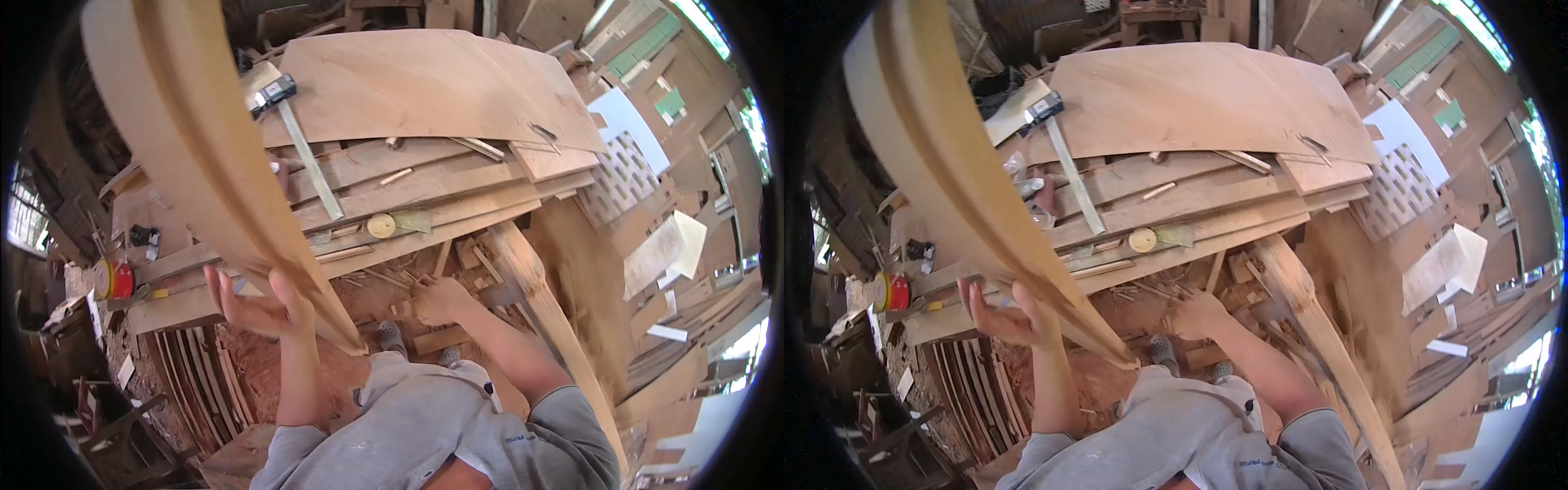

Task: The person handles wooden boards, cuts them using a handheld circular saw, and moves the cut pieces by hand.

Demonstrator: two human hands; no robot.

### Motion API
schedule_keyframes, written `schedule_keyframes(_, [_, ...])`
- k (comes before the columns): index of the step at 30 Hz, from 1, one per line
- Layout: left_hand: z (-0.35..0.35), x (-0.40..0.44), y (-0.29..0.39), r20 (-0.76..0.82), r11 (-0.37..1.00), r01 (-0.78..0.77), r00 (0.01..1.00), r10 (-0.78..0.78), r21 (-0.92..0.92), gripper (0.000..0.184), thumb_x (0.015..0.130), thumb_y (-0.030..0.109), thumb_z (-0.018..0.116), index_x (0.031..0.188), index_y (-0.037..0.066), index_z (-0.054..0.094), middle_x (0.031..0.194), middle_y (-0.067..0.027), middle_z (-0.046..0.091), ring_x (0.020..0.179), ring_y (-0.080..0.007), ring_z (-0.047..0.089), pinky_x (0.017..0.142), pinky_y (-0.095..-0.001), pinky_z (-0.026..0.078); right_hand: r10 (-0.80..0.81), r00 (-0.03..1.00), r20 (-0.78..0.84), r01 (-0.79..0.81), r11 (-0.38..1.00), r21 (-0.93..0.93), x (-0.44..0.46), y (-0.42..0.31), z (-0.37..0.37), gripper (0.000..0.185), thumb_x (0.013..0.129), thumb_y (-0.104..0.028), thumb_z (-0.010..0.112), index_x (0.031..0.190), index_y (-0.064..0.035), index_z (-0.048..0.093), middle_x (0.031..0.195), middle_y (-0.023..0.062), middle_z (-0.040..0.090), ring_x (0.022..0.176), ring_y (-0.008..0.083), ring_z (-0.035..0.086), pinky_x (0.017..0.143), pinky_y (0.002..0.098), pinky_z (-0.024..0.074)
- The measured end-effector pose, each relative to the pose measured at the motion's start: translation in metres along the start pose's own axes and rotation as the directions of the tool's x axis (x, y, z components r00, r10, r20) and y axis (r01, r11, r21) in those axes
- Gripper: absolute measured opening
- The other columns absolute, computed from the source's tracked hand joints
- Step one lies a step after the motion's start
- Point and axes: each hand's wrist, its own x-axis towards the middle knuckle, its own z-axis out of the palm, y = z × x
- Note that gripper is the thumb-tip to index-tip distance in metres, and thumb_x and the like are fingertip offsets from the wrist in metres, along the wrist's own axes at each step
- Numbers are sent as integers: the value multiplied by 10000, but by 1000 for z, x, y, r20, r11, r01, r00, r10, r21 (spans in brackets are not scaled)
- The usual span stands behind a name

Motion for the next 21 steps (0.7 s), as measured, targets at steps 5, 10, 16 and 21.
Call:
schedule_keyframes(5, [-5, -100, 41, 666, 744, 332, 718, 199, -580, 375, 881, 108, 752, 1230, 22, 642, 1268, -177, 677, 1206, -380, 630, 1034, -517, 506, 58, 993, 102, -66, 995, 75, -44, 5, 53, 488, 856, -361, 683, 1284, -131, 715, 1076, 176, 798, 994, 377, 771, 870, 503, 609])
schedule_keyframes(10, [-1, -261, 29, 966, 832, 503, 22, 257, -233, 646, 825, 218, 860, 1380, 24, 591, 1409, -179, 644, 1308, -405, 606, 1131, -499, 489, 396, 914, 92, -406, 879, 250, -106, -7, 30, 550, 817, -339, 721, 1333, -149, 699, 1041, 197, 792, 954, 392, 766, 863, 504, 605])
schedule_keyframes(16, [8, -310, 95, 902, 793, 468, 21, 431, -390, 1035, 712, 388, 984, 1540, 44, 467, 1513, -209, 568, 1383, -416, 566, 1194, -492, 458, 481, 876, -36, -441, 830, 340, -219, -30, -48, 666, 670, -316, 856, 1303, -164, 717, 984, 186, 780, 877, 412, 747, 815, 497, 600])
schedule_keyframes(21, [3, -305, 202, 781, 559, 711, -22, 624, -426, 807, 671, 377, 1028, 1293, 37, 642, 1222, -175, 753, 1093, -370, 741, 954, -443, 594, 563, 780, -272, -403, 786, 469, -363, -60, -109, 618, 684, -308, 874, 1264, -142, 737, 1003, 178, 782, 918, 385, 753, 837, 476, 593])
